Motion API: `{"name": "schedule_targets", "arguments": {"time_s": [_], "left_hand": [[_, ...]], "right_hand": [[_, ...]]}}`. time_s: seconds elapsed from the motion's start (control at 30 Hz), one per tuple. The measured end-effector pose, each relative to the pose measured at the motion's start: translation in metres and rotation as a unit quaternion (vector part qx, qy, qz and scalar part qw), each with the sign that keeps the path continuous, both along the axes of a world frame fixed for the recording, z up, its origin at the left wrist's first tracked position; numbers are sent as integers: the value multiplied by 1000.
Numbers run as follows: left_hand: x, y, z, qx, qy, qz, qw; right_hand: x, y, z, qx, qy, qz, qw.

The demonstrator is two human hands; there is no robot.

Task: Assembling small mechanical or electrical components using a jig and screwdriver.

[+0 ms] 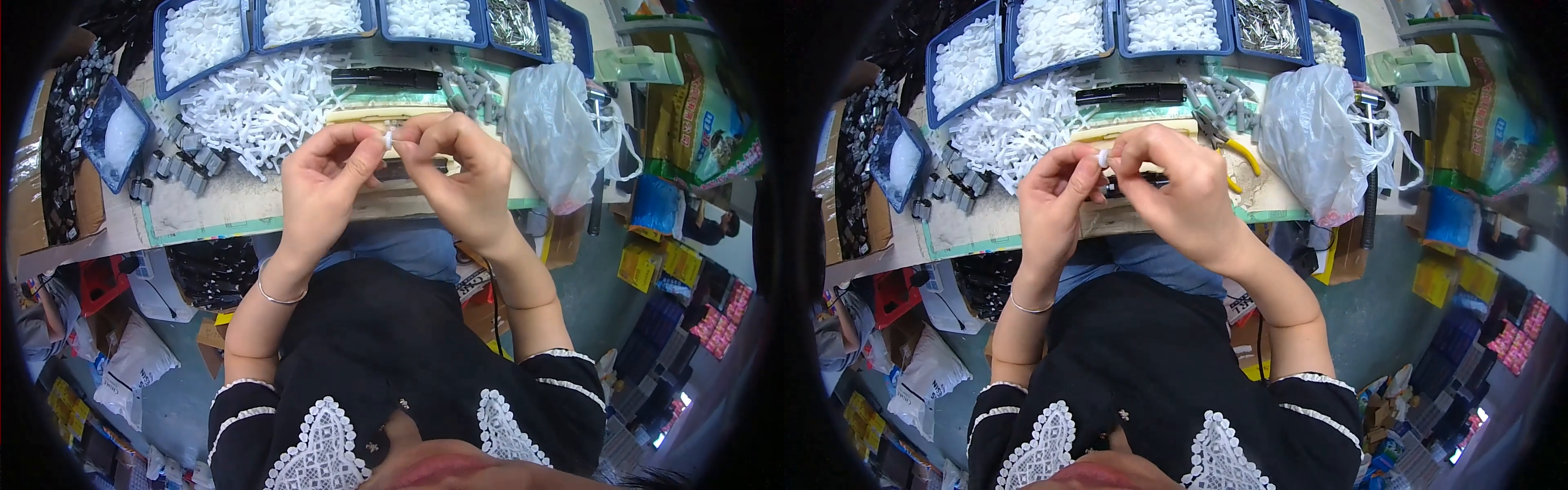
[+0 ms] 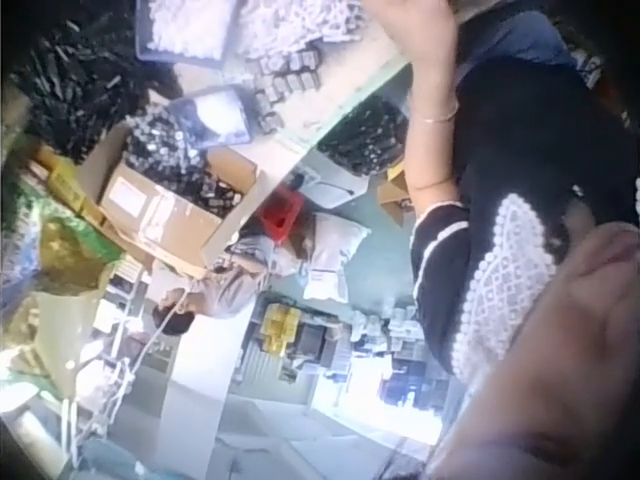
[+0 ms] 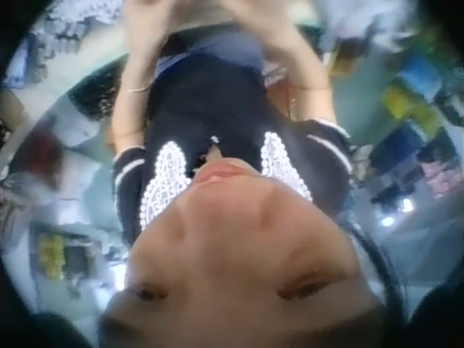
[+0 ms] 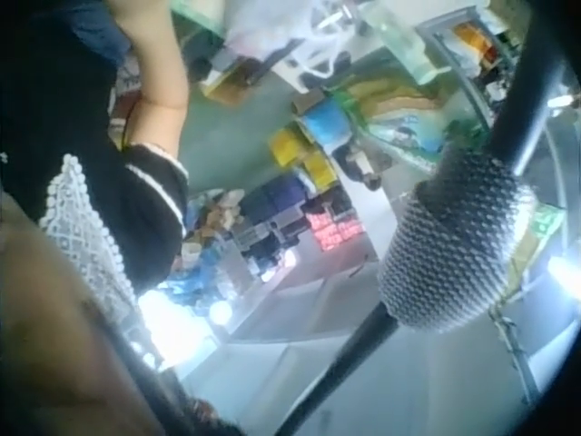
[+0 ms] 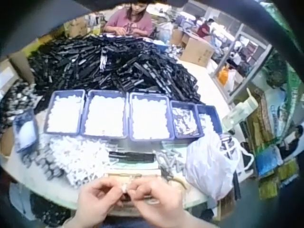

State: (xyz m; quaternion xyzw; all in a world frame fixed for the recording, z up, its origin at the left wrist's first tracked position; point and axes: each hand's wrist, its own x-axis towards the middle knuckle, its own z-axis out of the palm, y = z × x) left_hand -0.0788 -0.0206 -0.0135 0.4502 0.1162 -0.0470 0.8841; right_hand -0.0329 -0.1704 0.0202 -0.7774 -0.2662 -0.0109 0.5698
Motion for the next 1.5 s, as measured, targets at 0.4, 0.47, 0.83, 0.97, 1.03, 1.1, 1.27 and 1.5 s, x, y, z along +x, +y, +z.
{"name": "schedule_targets", "arguments": {"time_s": [0.4, 0.47, 0.83, 0.97, 1.03, 1.1, 1.27, 1.5], "left_hand": [[-24, 16, -23, 622, -512, 47, 590], [-24, 20, -26, 628, -505, 41, 590], [-26, 21, -36, 717, -357, 4, 598], [-21, 18, -35, 719, -355, 9, 597], [-19, 20, -32, 703, -341, -8, 624], [-15, 21, -31, 685, -327, -23, 651], [-17, 27, -38, 665, -360, -27, 654], [-21, 31, -39, 678, -373, -40, 632]], "right_hand": [[-21, -19, -12, -124, 52, 91, 987], [-17, -17, -24, -178, -83, 90, 976], [2, -8, -41, -287, -199, 80, 934], [2, -8, -38, -298, -175, 64, 936], [3, -8, -38, -297, -164, 70, 938], [4, -9, -37, -298, -165, 89, 936], [6, -9, -40, -304, -187, 108, 928], [4, -7, -46, -329, -241, 100, 908]]}}
